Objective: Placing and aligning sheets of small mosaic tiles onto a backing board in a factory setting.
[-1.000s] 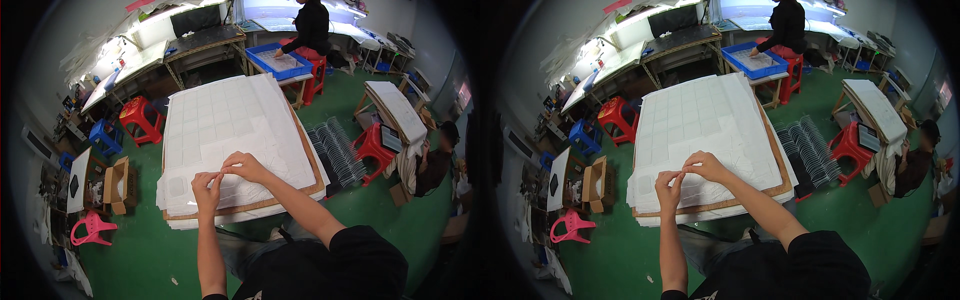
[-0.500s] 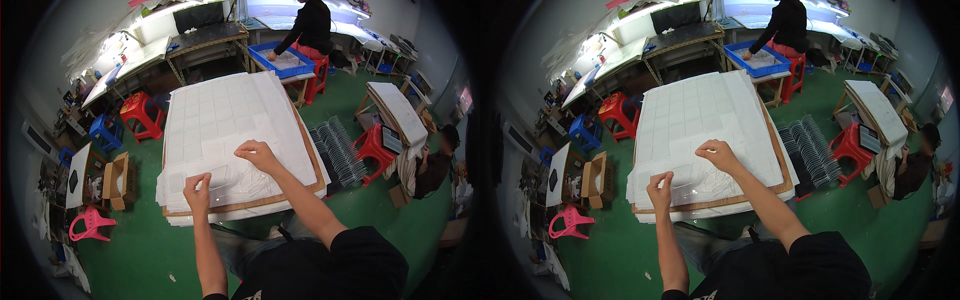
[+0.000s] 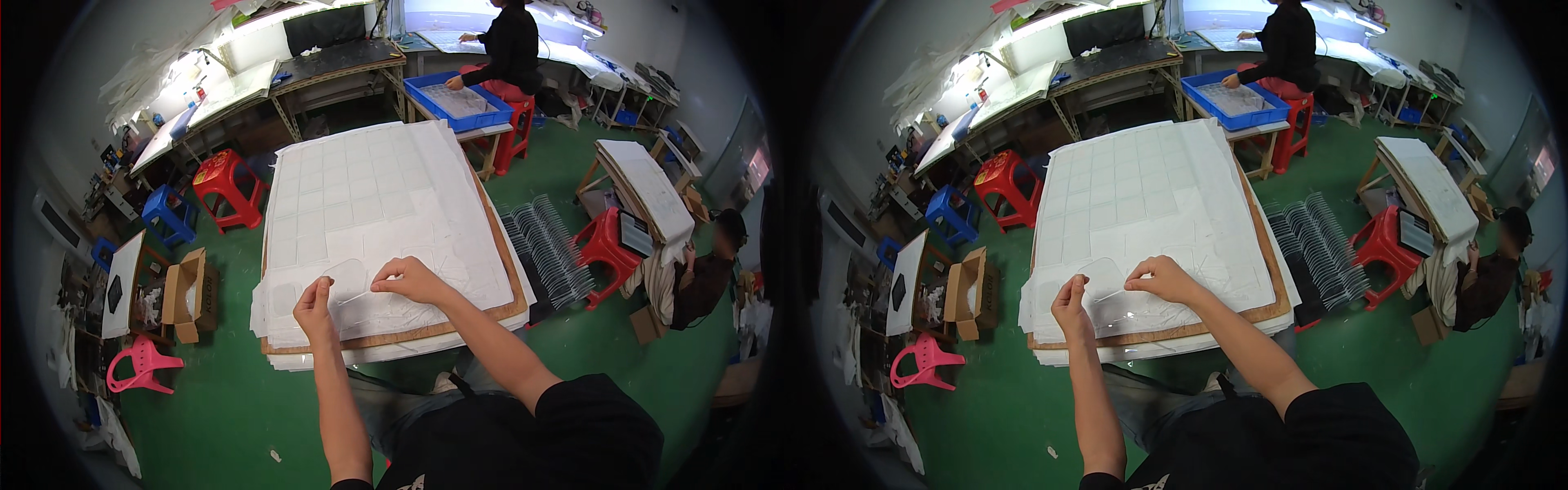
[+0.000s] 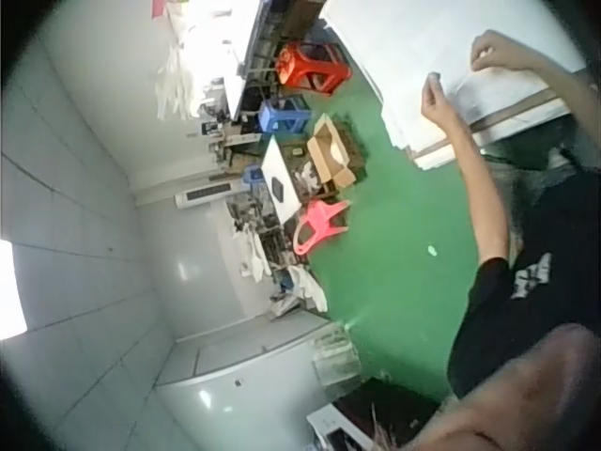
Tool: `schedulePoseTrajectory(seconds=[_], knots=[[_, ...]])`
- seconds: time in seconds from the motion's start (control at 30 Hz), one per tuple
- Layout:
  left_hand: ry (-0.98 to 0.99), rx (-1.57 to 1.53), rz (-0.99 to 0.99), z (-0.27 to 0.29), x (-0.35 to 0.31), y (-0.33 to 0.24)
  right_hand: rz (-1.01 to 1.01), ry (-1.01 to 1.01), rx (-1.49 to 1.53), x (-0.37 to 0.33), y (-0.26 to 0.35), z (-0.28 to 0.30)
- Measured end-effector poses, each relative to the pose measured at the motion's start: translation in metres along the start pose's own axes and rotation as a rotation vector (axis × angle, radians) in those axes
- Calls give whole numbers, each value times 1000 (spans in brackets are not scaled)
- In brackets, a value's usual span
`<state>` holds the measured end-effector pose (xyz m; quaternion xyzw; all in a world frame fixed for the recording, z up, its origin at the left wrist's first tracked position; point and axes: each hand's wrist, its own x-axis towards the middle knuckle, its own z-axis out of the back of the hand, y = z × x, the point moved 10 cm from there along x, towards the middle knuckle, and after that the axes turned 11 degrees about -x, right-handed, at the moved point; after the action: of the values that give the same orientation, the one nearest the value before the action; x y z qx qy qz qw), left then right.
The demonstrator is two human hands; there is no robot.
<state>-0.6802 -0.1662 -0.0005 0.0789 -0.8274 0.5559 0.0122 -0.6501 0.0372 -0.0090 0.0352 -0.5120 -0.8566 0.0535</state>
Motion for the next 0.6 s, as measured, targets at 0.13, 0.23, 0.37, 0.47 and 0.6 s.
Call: schedulePoseTrajectory(seconds=[0.13,0.23,0.37,0.47,0.6], knots=[[-118,-121,-1,18,9,9,24,-108,-70,-2,2,5],[-89,-116,-2,14,10,10,124,-267,-89,-3,9,13],[-35,-102,25,2,5,12,177,-368,18,-7,13,23],[41,-88,104,-15,-7,16,38,-193,385,-4,2,11],[143,151,247,-21,-17,27,-27,-258,412,-13,-11,21]])
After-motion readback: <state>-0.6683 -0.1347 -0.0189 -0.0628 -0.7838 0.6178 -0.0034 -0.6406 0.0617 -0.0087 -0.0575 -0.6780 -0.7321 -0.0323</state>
